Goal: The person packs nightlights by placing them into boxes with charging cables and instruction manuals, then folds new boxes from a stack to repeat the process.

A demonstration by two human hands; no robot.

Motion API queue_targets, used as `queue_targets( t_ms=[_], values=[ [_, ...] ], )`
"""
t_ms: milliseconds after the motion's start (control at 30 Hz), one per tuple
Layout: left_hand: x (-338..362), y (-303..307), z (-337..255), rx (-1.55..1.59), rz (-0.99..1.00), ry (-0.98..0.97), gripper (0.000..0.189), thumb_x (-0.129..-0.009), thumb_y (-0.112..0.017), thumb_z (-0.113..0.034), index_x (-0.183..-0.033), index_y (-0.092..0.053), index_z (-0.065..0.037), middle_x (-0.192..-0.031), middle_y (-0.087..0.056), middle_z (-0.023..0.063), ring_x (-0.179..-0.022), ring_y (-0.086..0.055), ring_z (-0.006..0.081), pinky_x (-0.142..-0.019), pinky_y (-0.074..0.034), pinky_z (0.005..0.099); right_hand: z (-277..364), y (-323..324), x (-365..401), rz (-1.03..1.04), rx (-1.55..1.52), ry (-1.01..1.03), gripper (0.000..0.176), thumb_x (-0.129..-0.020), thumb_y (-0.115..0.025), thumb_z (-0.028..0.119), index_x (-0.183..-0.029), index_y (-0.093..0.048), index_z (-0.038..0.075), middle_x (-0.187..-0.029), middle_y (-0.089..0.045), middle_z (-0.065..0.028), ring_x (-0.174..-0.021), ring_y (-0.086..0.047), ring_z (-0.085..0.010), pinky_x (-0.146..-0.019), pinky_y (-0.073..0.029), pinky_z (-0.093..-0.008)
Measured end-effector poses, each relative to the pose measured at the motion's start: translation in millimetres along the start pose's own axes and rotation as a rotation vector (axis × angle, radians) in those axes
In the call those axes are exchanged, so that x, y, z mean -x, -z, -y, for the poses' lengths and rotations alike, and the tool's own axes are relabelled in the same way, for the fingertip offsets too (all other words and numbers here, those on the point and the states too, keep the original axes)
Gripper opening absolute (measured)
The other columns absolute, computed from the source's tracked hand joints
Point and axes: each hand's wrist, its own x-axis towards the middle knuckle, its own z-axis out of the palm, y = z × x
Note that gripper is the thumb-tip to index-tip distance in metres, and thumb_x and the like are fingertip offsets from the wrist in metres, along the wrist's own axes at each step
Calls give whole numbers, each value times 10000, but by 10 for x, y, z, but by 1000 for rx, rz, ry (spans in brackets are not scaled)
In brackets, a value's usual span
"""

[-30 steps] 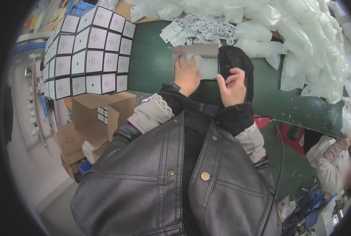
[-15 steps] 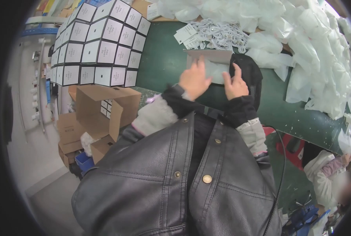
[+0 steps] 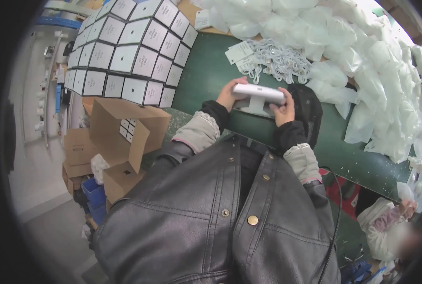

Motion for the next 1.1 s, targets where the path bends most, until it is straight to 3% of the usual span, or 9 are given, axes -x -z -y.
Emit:
queue_targets(
  t_ms=[100, 200, 267, 367, 600, 700, 900, 1000, 1100],
  values=[
    [18, 81, -69, 289, -23, 19, 338, -795, -412, 119, -573, -546, -97, -1290, -470, 143, -1134, -482, 303, -862, -486, 351, -251, 134, 2, 25, -141, -6, 245, -821, -578, 28, -1037, -575, 144, -975, -500, -51, -879, -468, -168, -756, -402, -245],
    [-31, 197, -89, 257, 74, 75, 294, -719, -365, -27, -653, -651, -19, -1334, -430, 102, -1084, -485, 300, -820, -446, 338, -19, 147, 11, 44, -194, -195, 260, -792, -428, 37, -845, -657, 147, -1082, -457, -46, -1006, -466, -182, -642, -436, -263],
    [0, 218, -218, -656, 312, -136, 490, -670, -501, -466, -1089, -510, -212, -1421, -233, 152, -1268, -217, 291, -959, -233, 451, 128, 210, 47, 154, 235, 86, 160, -777, -538, 219, -918, -607, 188, -1229, -345, -93, -1162, -350, -243, -884, -299, -368],
    [32, 198, -390, -1356, 538, -391, 858, -666, -624, -599, -1368, -257, -267, -1471, -94, 175, -1363, -66, 313, -1038, -113, 548, 346, 235, -17, 316, 723, 434, 403, -701, -694, 385, -970, -491, 163, -1398, -221, -147, -1262, -297, -329, -955, -281, -482],
    [-105, 200, -452, -1523, 719, -631, 729, -803, -571, -508, -1402, -216, -292, -1281, -273, 269, -1234, -252, 403, -1005, -307, 473, 331, 220, -105, 439, 1062, 788, 516, -838, -608, 351, -1310, -400, 344, -1408, -241, -192, -1233, -294, -403, -872, -383, -540],
    [-103, 211, -403, -1618, 714, -620, 727, -824, -557, -504, -1410, -180, -294, -1342, -215, 310, -1271, -214, 428, -1037, -277, 470, 274, 176, -78, 361, 1087, 863, 536, -831, -631, 295, -1303, -405, 412, -1426, -203, -186, -1207, -308, -414, -766, -461, -531],
    [-78, 217, -346, -1624, 731, -607, 821, -775, -524, -624, -1423, -126, -316, -1401, -93, 295, -1300, -146, 429, -1056, -242, 481, 331, 170, 11, 449, 1168, 697, 478, -866, -513, 420, -1319, -364, 449, -1470, -96, -164, -1321, -131, -403, -902, -341, -571],
    [12, 164, -401, -1653, 644, -632, 866, -754, -589, -593, -1421, -91, -353, -1448, -8, 271, -1349, -102, 396, -1077, -150, 513, 388, 144, 19, 403, 1302, 770, 658, -777, -649, 396, -1337, -311, 459, -1463, -112, -189, -1308, -197, -413, -913, -354, -525],
    [97, 53, -599, -1766, 670, -446, 836, -828, -572, -235, -1414, 7, -379, -1464, 34, 248, -1376, 2, 349, -1047, -96, 608, 557, 66, 25, 502, 1585, 671, 911, -714, -731, 324, -1378, -122, 462, -1473, -70, -211, -1372, -86, -314, -1000, -238, -579]
  ],
)
